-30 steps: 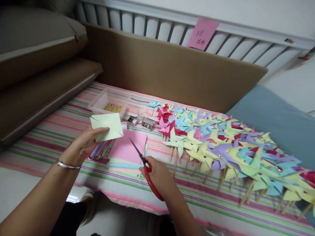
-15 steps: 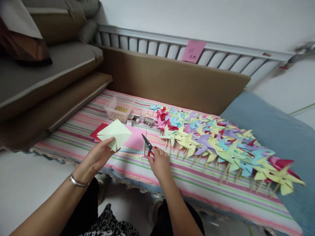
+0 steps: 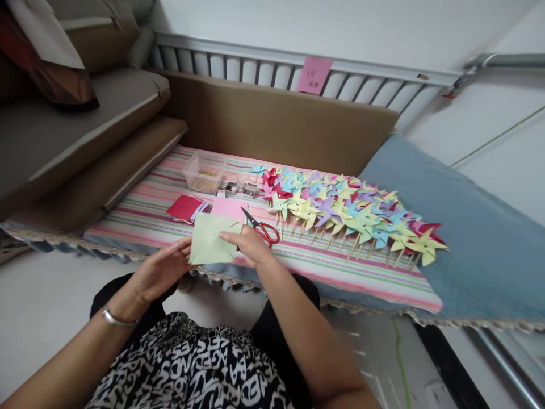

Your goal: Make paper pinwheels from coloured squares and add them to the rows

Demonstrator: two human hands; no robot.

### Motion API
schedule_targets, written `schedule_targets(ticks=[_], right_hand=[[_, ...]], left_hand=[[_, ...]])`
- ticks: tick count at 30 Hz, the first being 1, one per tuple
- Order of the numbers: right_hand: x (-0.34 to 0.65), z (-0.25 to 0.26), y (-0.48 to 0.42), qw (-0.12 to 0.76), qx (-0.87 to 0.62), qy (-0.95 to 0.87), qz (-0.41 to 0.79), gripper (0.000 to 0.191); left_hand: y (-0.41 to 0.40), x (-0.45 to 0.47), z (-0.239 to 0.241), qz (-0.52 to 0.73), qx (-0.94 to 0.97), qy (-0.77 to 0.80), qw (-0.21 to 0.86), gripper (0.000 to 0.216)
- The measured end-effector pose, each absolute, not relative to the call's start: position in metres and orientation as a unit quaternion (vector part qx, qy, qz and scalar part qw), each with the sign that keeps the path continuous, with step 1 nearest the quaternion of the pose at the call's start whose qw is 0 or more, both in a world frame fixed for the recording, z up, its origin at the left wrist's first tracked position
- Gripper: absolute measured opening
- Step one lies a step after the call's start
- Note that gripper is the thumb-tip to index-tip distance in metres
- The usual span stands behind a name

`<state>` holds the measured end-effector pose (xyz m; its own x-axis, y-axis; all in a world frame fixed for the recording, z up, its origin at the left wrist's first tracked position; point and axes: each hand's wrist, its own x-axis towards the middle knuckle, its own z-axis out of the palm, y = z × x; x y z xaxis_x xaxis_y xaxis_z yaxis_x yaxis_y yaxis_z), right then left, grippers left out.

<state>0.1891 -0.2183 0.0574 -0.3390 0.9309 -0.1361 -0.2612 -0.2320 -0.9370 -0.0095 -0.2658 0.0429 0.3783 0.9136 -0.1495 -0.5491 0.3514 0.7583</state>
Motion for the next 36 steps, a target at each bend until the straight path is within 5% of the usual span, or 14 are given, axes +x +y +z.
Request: schedule_targets(ticks=[7, 13, 16, 20, 22, 30, 36], right_hand=[[0.169, 0.092, -0.207, 0.217, -0.405, -0.564, 0.686, 0.025], [0.141, 0.104, -0.201, 0.130, -0.429, -0.647, 0.617, 0.016], [0.134, 0.105, -0.203, 0.180, -0.449, -0.705, 0.519, 0.014], [0.129, 0.099, -0.225, 0.420, -0.469, -0.741, 0.234, 0.016], [0.127, 0.091, -0.242, 0.470, -0.412, -0.764, 0.160, 0.013], [0.135, 0.058, -0.291, 0.411, -0.354, -0.834, 0.100, 0.026], [0.163, 0.058, -0.302, 0.399, -0.386, -0.827, 0.083, 0.013]], left_hand=[[-0.264, -0.035, 0.057, 0.457, 0.343, 0.387, 0.724, 0.032], [-0.261, -0.031, 0.053, 0.464, 0.321, 0.472, 0.677, 0.039], [-0.260, -0.034, 0.055, 0.504, 0.271, 0.488, 0.659, 0.039], [-0.263, -0.040, 0.059, 0.574, 0.193, 0.478, 0.636, 0.036], [-0.266, -0.042, 0.059, 0.597, 0.179, 0.458, 0.634, 0.035], [-0.282, -0.020, 0.052, 0.622, 0.158, 0.412, 0.647, 0.030], [-0.288, 0.021, 0.054, 0.619, 0.142, 0.392, 0.666, 0.028]])
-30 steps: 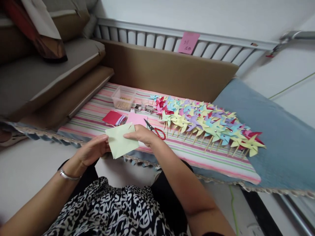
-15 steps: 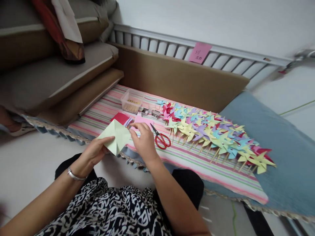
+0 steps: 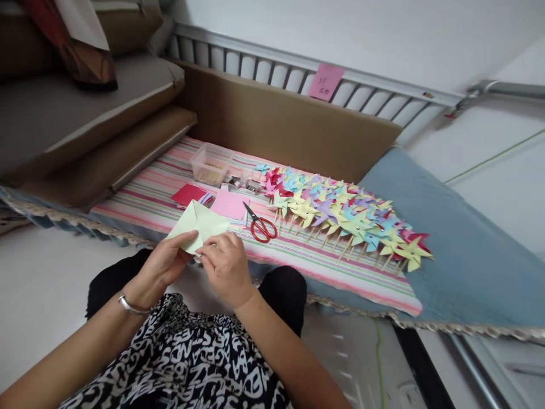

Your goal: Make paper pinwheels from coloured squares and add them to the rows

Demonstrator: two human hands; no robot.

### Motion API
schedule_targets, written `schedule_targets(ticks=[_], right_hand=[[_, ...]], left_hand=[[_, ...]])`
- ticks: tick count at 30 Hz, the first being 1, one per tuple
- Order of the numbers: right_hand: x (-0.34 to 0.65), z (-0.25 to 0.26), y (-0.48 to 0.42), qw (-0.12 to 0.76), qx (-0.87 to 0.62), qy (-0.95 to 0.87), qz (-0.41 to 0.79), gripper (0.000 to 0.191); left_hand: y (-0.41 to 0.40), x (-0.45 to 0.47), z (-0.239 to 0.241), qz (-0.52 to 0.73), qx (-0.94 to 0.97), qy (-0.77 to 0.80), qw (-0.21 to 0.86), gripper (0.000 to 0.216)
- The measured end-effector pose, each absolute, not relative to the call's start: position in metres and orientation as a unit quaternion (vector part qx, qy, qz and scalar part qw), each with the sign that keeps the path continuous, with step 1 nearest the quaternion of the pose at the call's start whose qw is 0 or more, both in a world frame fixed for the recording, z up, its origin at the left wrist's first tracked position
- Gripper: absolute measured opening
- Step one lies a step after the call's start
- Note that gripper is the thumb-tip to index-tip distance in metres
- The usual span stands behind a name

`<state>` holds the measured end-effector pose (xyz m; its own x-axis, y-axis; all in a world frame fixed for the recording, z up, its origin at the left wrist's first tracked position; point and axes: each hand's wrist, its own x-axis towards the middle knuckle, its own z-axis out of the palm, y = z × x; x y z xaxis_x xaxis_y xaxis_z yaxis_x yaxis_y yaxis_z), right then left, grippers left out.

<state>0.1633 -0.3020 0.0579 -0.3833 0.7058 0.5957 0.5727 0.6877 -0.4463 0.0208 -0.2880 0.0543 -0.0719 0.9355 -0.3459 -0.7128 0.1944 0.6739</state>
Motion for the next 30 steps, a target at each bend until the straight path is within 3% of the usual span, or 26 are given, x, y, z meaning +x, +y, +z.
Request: schedule_targets(ticks=[13, 30], right_hand=[[0.185, 0.073, -0.294, 0.408, -0.484, -0.750, 0.191, 0.007], [0.177, 0.074, -0.298, 0.386, -0.543, -0.706, 0.240, 0.006]], left_hand=[[-0.298, 0.054, 0.061, 0.603, 0.211, 0.423, 0.642, 0.024], [-0.309, 0.053, 0.059, 0.619, 0.252, 0.368, 0.647, 0.029]])
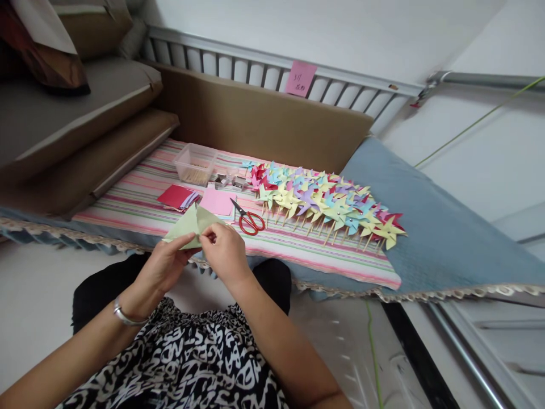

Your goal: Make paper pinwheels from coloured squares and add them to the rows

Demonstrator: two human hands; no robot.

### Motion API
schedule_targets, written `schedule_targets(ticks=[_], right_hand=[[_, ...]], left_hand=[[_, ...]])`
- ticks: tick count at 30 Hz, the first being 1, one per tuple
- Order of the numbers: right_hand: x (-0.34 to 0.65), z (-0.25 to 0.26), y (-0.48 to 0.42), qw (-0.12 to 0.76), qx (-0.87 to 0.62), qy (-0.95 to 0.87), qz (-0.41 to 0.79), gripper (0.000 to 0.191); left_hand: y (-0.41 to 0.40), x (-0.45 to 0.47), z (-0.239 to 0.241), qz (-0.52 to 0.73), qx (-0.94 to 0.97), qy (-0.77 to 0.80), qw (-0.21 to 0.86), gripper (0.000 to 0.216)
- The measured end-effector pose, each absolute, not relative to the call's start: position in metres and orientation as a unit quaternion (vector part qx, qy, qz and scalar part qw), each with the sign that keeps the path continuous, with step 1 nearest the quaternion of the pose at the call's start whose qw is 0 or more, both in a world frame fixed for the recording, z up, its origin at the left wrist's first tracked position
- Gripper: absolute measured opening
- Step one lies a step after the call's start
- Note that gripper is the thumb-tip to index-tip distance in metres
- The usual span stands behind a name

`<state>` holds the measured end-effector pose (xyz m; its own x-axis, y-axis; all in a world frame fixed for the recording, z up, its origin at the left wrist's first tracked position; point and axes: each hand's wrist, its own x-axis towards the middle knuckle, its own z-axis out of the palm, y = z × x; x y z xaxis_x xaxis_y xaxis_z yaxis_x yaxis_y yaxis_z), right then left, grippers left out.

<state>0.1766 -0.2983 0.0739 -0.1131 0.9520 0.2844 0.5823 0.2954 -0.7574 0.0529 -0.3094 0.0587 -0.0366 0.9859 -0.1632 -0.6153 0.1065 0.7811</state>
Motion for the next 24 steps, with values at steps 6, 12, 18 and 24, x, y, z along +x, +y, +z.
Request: schedule_targets(ticks=[6, 12, 18, 24], right_hand=[[0.179, 0.072, -0.297, 0.396, -0.540, -0.707, 0.227, 0.008], [0.199, 0.084, -0.283, 0.410, -0.533, -0.663, 0.328, 0.057], [0.198, 0.076, -0.271, 0.343, -0.471, -0.599, 0.550, 0.072], [0.195, 0.070, -0.270, 0.342, -0.468, -0.630, 0.517, 0.070]], left_hand=[[-0.307, 0.048, 0.054, 0.614, 0.235, 0.430, 0.620, 0.031], [-0.306, 0.039, 0.053, 0.545, 0.270, 0.456, 0.650, 0.036], [-0.305, 0.039, 0.049, 0.513, 0.291, 0.475, 0.653, 0.038], [-0.307, 0.040, 0.051, 0.492, 0.300, 0.492, 0.653, 0.036]])
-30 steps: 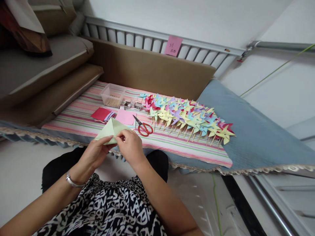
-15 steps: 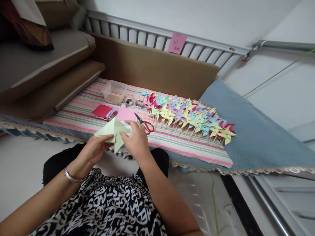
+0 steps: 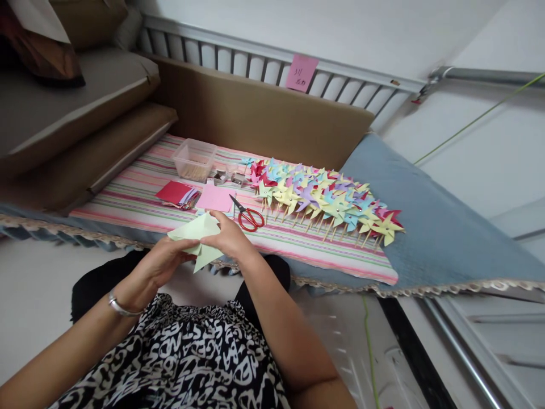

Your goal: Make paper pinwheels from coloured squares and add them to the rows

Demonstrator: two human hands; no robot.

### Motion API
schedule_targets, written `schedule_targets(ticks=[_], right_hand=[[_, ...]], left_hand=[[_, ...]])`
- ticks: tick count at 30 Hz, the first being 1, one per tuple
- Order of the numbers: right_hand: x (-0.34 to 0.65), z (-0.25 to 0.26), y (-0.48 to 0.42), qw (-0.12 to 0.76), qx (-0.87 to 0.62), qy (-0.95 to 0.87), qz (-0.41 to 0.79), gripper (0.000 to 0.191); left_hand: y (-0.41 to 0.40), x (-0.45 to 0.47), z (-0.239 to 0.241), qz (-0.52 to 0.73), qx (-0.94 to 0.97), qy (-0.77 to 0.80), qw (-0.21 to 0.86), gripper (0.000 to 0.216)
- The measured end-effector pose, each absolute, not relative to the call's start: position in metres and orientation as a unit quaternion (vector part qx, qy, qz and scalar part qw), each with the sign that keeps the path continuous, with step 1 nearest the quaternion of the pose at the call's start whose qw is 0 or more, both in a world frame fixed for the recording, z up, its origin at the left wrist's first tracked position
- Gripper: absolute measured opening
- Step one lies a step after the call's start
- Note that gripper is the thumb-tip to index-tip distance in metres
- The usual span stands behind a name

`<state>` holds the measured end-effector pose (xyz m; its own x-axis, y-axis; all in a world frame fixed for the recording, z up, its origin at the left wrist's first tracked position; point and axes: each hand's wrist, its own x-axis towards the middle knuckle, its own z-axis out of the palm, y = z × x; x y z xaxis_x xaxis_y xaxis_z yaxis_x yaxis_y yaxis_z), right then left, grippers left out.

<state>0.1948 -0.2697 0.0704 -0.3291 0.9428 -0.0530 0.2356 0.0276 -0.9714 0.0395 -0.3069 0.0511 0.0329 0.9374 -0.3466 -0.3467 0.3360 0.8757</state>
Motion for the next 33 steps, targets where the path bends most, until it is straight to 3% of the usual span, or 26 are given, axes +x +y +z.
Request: schedule_targets(ticks=[13, 21, 33], right_hand=[[0.1970, 0.0699, -0.2774, 0.424, -0.426, -0.500, 0.624, 0.064], [0.1951, 0.0718, -0.2785, 0.424, -0.415, -0.498, 0.632, 0.054], [0.1897, 0.0756, -0.2795, 0.418, -0.405, -0.497, 0.643, 0.056]], left_hand=[[-0.3103, 0.0318, 0.0506, 0.468, 0.315, 0.359, 0.743, 0.029], [-0.3097, 0.0333, 0.0538, 0.480, 0.311, 0.344, 0.744, 0.028], [-0.3094, 0.0308, 0.0521, 0.484, 0.310, 0.360, 0.735, 0.026]])
